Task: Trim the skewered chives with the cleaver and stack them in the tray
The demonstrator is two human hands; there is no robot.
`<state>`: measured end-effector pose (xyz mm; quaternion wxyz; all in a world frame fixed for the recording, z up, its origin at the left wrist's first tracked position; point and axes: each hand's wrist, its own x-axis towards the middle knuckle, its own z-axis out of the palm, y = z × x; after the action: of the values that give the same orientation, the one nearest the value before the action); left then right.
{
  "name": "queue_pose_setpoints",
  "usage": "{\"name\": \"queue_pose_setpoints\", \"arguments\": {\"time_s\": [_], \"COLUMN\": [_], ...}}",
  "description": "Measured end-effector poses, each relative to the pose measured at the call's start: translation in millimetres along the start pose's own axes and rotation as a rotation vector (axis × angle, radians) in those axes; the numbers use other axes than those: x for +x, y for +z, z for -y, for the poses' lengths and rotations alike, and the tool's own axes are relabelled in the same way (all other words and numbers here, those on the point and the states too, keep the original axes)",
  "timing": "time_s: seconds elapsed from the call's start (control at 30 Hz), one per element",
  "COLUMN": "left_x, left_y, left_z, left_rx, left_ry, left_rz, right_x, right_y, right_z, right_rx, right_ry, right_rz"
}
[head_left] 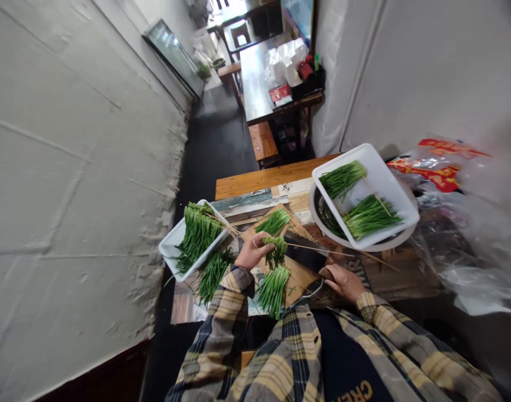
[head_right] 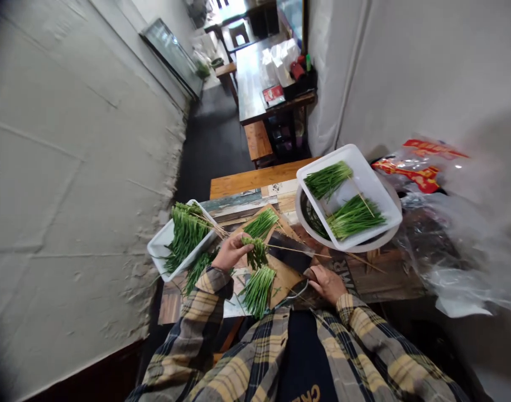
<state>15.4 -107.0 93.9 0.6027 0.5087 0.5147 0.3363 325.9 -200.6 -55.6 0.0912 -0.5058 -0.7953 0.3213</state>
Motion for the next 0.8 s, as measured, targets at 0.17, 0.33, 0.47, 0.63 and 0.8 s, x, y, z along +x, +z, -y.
{"name": "queue_pose_setpoints", "arguments": {"time_s": [0.17, 0.33, 0.47, 0.63, 0.8], "left_x": [6.6, 15.6, 24.8, 29.8, 38.2], "left_y": [14.0, 23.9, 39.4, 59.6, 74.4], "left_z": [-18.3, -27.0, -35.5, -48.7, -60.2], "left_rx": [-0.126, -0.039, 0.106, 0.144, 0.229], "left_ry": [-0.001, 0.01, 0.017, 0.064, 0.083], "left_rz": [-0.084, -0.146, -0.052, 0.051, 0.103], "right_x": [-5.3, -7.6, 24.4, 67.7, 72.2], "right_y": [-31.9, -116.7, -167.0, -173.6, -166.8], "right_z": [-0.6, 54.0, 101.8, 113.3, 103.7], "right_rx": [0.215, 0.391, 0.157, 0.051, 0.252], "right_ry": [0.06, 0.057, -0.1, -0.113, -0.114], "right_rz": [0.068, -0.163, -0.477, -0.425, -0.392]}}
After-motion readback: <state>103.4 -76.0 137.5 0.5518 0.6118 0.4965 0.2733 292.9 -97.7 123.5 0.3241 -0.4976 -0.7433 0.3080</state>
